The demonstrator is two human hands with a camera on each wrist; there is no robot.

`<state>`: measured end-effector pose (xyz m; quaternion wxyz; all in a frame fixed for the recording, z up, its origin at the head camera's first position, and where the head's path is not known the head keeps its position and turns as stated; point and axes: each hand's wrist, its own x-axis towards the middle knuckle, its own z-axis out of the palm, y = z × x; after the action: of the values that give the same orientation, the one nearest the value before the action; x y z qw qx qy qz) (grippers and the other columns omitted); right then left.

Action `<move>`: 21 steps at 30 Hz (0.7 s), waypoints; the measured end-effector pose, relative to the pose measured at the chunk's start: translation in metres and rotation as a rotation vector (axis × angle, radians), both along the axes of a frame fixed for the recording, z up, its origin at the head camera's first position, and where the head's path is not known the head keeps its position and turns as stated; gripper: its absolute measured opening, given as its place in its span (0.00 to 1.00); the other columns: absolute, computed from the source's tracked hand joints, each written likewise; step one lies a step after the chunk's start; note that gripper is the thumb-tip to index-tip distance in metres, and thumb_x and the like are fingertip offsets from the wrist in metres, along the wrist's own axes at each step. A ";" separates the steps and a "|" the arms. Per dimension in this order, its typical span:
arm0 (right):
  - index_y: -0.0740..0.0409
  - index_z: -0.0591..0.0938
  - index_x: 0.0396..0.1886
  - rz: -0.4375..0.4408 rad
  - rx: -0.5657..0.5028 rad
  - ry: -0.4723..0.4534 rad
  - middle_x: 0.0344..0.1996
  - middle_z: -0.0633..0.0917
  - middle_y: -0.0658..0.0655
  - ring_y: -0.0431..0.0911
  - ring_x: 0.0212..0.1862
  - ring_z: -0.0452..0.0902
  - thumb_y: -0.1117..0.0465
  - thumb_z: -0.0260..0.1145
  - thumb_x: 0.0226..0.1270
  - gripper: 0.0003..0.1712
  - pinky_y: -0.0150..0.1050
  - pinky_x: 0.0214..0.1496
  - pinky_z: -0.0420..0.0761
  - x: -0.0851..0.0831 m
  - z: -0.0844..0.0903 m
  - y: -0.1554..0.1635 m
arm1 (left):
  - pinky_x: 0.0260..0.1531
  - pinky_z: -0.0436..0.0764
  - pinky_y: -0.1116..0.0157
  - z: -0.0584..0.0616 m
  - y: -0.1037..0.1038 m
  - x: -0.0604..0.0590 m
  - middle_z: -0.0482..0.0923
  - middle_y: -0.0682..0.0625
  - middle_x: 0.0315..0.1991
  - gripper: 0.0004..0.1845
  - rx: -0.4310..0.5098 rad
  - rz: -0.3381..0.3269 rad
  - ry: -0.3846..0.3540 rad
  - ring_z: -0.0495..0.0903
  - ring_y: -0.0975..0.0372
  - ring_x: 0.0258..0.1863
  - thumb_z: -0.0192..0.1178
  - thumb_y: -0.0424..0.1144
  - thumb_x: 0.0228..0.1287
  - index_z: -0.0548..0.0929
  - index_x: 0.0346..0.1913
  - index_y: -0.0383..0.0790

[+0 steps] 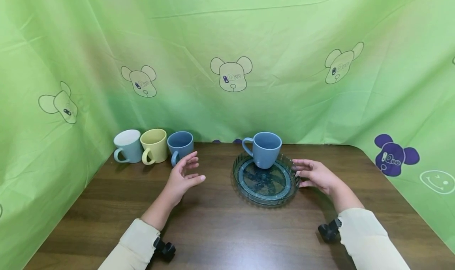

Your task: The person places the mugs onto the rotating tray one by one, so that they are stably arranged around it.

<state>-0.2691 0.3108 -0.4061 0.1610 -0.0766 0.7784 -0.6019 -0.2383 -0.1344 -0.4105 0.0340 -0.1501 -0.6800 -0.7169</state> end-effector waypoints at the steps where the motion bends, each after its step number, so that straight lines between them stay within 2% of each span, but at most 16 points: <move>1: 0.74 0.52 0.73 -0.004 -0.002 0.001 0.67 0.59 0.80 0.44 0.50 0.74 0.70 0.53 0.73 0.34 0.45 0.46 0.86 0.001 0.000 0.000 | 0.61 0.73 0.43 0.000 -0.001 0.001 0.67 0.38 0.62 0.42 0.005 0.001 0.000 0.64 0.41 0.64 0.69 0.20 0.50 0.66 0.70 0.38; 6: 0.76 0.52 0.72 -0.025 -0.033 0.007 0.66 0.59 0.81 0.43 0.48 0.76 0.71 0.54 0.73 0.34 0.44 0.45 0.87 0.005 -0.002 -0.002 | 0.61 0.73 0.44 -0.001 -0.009 0.007 0.67 0.38 0.63 0.42 0.018 0.007 -0.006 0.64 0.43 0.64 0.67 0.19 0.51 0.64 0.71 0.35; 10: 0.77 0.51 0.72 -0.047 -0.070 0.000 0.63 0.62 0.81 0.43 0.46 0.79 0.74 0.56 0.69 0.36 0.45 0.45 0.87 0.008 -0.003 -0.003 | 0.60 0.74 0.45 -0.003 -0.014 0.010 0.67 0.38 0.62 0.42 0.008 0.014 -0.009 0.66 0.46 0.62 0.67 0.19 0.51 0.63 0.71 0.34; 17: 0.77 0.50 0.72 -0.071 -0.115 -0.040 0.60 0.65 0.78 0.45 0.45 0.80 0.76 0.59 0.66 0.40 0.49 0.48 0.86 0.013 -0.003 -0.002 | 0.54 0.80 0.61 -0.005 -0.026 0.018 0.67 0.38 0.62 0.42 -0.008 0.043 -0.019 0.69 0.53 0.60 0.68 0.21 0.52 0.63 0.71 0.33; 21: 0.77 0.50 0.73 -0.088 -0.129 -0.060 0.57 0.68 0.74 0.45 0.45 0.79 0.77 0.60 0.65 0.41 0.50 0.48 0.85 0.016 -0.003 -0.003 | 0.53 0.81 0.62 -0.007 -0.031 0.022 0.70 0.41 0.60 0.41 0.002 0.089 -0.019 0.72 0.54 0.59 0.68 0.20 0.52 0.64 0.70 0.30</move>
<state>-0.2528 0.3078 -0.4090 0.1526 -0.0345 0.7354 -0.6593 -0.2168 -0.1653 -0.4173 0.0598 -0.1129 -0.6857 -0.7166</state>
